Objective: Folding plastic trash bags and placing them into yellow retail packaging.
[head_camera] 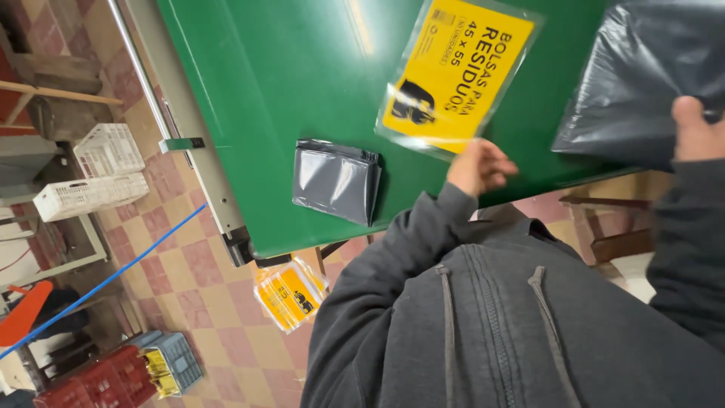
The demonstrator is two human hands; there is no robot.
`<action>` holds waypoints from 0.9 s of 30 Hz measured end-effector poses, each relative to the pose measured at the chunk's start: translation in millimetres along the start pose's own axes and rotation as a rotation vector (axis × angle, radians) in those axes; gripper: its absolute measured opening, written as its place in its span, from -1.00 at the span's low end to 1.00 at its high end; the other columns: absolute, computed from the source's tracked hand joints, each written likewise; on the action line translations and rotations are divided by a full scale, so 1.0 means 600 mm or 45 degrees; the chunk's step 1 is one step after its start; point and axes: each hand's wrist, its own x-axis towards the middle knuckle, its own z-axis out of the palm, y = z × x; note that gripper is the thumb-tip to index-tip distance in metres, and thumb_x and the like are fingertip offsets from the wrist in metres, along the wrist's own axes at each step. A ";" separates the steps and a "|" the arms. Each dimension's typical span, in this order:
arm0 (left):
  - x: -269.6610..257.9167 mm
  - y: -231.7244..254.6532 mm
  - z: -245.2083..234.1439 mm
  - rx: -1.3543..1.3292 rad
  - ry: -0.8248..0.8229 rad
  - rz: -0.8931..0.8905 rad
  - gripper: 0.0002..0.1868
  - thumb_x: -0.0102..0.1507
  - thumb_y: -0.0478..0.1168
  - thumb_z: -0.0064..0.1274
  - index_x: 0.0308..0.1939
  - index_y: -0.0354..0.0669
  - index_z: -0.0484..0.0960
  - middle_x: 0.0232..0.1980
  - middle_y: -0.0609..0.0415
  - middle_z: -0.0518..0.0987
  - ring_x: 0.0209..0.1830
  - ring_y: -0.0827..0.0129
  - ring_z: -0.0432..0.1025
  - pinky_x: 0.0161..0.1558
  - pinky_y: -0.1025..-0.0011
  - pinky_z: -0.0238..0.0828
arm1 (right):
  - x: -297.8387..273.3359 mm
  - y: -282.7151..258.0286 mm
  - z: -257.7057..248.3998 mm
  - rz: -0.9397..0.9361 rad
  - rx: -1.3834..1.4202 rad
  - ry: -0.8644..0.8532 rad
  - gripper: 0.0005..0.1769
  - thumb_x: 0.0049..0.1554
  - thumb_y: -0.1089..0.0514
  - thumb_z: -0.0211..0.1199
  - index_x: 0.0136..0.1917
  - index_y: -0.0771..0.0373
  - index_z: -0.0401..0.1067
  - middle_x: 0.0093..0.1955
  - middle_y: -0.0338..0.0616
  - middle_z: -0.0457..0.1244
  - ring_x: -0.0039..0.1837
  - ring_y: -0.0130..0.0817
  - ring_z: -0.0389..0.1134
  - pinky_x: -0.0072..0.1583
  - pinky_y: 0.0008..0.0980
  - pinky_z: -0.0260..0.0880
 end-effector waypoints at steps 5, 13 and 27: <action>-0.098 0.188 0.043 1.886 -1.072 0.465 -0.82 0.32 -0.09 0.14 -0.05 0.00 0.62 -0.13 0.13 0.65 -0.13 0.20 0.59 -0.06 0.34 0.51 | -0.062 0.066 -0.076 0.357 0.178 -0.055 -0.39 0.35 0.17 0.12 0.61 0.36 0.18 0.56 -0.04 0.20 0.56 -0.22 0.24 0.58 -0.30 0.25; 0.066 0.288 -0.012 2.705 -1.080 0.998 -0.59 -0.08 -0.02 0.34 -0.21 0.02 0.62 -0.13 0.11 0.52 -0.01 0.05 0.34 -0.17 0.15 0.41 | -0.203 -0.070 0.049 0.418 -0.019 -0.198 -0.38 0.23 0.34 0.25 0.52 0.40 0.16 0.42 -0.07 0.24 0.43 -0.31 0.28 0.46 -0.30 0.30; 0.080 0.199 -0.045 2.258 -0.869 1.345 -0.87 0.22 -0.02 0.17 -0.25 0.11 0.61 -0.13 0.21 0.51 -0.02 0.15 0.36 -0.19 0.20 0.42 | -0.401 -0.114 0.277 0.381 -0.086 0.235 -0.53 0.33 0.24 0.25 0.42 0.37 0.19 0.32 -0.17 0.24 0.34 -0.45 0.24 0.43 -0.40 0.25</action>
